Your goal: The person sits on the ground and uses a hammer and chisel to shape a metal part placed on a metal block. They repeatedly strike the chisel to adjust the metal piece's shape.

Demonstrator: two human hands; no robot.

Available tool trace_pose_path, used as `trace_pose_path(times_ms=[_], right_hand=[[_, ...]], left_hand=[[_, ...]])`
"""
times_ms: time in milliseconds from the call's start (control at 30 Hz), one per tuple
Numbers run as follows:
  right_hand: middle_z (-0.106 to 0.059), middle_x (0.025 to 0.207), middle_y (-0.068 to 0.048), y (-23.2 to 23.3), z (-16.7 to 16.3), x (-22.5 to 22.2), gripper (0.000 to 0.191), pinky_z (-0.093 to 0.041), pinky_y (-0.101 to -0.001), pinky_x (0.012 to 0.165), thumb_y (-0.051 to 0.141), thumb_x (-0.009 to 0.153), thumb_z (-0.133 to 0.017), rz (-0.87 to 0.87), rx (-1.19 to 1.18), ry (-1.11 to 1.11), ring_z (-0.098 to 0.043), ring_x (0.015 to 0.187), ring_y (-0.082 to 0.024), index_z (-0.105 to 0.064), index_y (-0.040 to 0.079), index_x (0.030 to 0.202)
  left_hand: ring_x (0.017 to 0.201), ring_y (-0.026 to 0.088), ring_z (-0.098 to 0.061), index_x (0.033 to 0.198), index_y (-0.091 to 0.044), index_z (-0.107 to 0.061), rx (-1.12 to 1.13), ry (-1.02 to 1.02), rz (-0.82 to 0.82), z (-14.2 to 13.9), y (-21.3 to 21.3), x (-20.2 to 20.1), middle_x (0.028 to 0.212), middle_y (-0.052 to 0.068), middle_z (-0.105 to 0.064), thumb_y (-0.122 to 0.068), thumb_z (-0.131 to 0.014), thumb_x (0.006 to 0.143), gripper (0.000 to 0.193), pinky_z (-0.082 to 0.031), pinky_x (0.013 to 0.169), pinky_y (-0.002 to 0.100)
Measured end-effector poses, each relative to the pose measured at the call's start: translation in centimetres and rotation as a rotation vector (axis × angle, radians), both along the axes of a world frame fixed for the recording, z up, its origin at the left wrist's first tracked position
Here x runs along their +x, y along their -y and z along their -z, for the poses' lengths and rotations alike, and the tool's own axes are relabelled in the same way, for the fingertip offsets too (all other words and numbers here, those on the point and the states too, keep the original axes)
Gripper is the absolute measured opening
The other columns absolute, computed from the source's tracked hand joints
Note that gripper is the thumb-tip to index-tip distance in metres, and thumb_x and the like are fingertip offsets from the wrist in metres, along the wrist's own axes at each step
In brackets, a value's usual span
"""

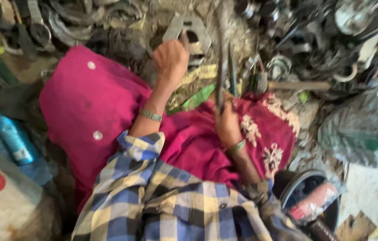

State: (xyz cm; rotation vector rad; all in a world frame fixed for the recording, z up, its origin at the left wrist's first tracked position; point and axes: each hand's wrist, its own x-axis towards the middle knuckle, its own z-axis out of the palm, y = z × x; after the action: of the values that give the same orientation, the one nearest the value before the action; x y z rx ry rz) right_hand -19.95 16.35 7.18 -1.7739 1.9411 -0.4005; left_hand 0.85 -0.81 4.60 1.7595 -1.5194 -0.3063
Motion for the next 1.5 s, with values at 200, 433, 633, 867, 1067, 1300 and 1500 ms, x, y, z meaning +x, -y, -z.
trace_pose_path(times_ms=[200, 433, 633, 867, 1067, 1300, 1500], right_hand=[[-0.058, 0.077, -0.003, 0.9, -8.8, 1.0, 0.009, -0.052, -0.0281, 0.047, 0.015, 0.110, -0.052, 0.117, -0.572, 0.690, -0.055, 0.054, -0.012, -0.048, 0.008, 0.116], [-0.062, 0.081, -0.022, 1.8, -0.6, 0.7, 0.025, -0.048, -0.0486, 0.044, 0.011, 0.100, -0.057, -0.042, -0.213, -0.094, -0.060, 0.055, -0.033, -0.051, 0.000, 0.121], [-0.060, 0.073, -0.010, 1.3, -4.9, -1.2, 0.018, -0.048, -0.0412, 0.044, 0.020, 0.108, -0.054, 0.226, -0.135, 0.242, -0.056, 0.054, -0.021, -0.053, 0.003, 0.114], [-0.056, 0.075, -0.003, 1.1, -6.2, -0.3, 0.020, -0.046, -0.0267, 0.044, 0.024, 0.117, -0.048, 0.277, -0.475, 1.015, -0.048, 0.053, -0.011, -0.055, 0.005, 0.119], [-0.060, 0.076, -0.010, 1.2, 1.3, -0.8, 0.021, -0.045, -0.0353, 0.042, 0.015, 0.108, -0.053, -0.106, -0.128, -0.122, -0.053, 0.052, -0.018, -0.054, 0.001, 0.123], [-0.059, 0.073, -0.002, 1.1, -10.2, 0.1, 0.016, -0.048, -0.0277, 0.039, 0.018, 0.112, -0.049, 0.248, -0.392, 0.731, -0.053, 0.050, -0.010, -0.054, 0.003, 0.116], [-0.061, 0.089, -0.013, 2.2, -6.0, 2.3, 0.024, -0.051, -0.0355, 0.055, 0.018, 0.114, -0.056, 0.211, -0.408, 0.589, -0.060, 0.067, -0.024, -0.049, 0.005, 0.133]], left_hand=[[0.046, 0.035, -0.065, 0.054, -0.008, -0.069, 0.073, 0.078, -0.065, 0.3, 0.3, -0.3, 0.053, 0.018, -0.062, -0.046, -0.042, 0.107, 0.071, -0.050, 0.046, 0.048], [0.042, 0.033, -0.063, 0.051, -0.009, -0.069, 0.173, 0.031, -0.044, 0.3, 1.0, -0.1, 0.049, 0.016, -0.060, -0.048, -0.040, 0.106, 0.073, -0.048, 0.041, 0.046], [0.043, 0.034, -0.063, 0.054, -0.007, -0.068, 0.131, 0.053, 0.004, 0.2, 0.6, -0.3, 0.049, 0.018, -0.060, -0.045, -0.043, 0.109, 0.071, -0.048, 0.042, 0.047], [0.047, 0.037, -0.066, 0.053, -0.009, -0.070, 0.067, 0.110, -0.046, -0.5, -0.1, -0.6, 0.053, 0.020, -0.064, -0.046, -0.046, 0.106, 0.069, -0.051, 0.044, 0.047], [0.044, 0.034, -0.066, 0.055, -0.009, -0.070, 0.201, 0.019, -0.050, -0.1, 0.6, -0.1, 0.052, 0.017, -0.066, -0.050, -0.043, 0.105, 0.070, -0.050, 0.042, 0.048], [0.037, 0.028, -0.060, 0.051, -0.011, -0.065, 0.192, 0.068, 0.111, 1.2, 0.2, -0.3, 0.046, 0.012, -0.060, -0.049, -0.040, 0.109, 0.074, -0.043, 0.038, 0.047], [0.040, 0.030, -0.061, 0.051, -0.011, -0.065, 0.076, 0.105, 0.037, 1.2, 0.4, -0.2, 0.048, 0.015, -0.058, -0.049, -0.041, 0.109, 0.073, -0.044, 0.040, 0.045]])
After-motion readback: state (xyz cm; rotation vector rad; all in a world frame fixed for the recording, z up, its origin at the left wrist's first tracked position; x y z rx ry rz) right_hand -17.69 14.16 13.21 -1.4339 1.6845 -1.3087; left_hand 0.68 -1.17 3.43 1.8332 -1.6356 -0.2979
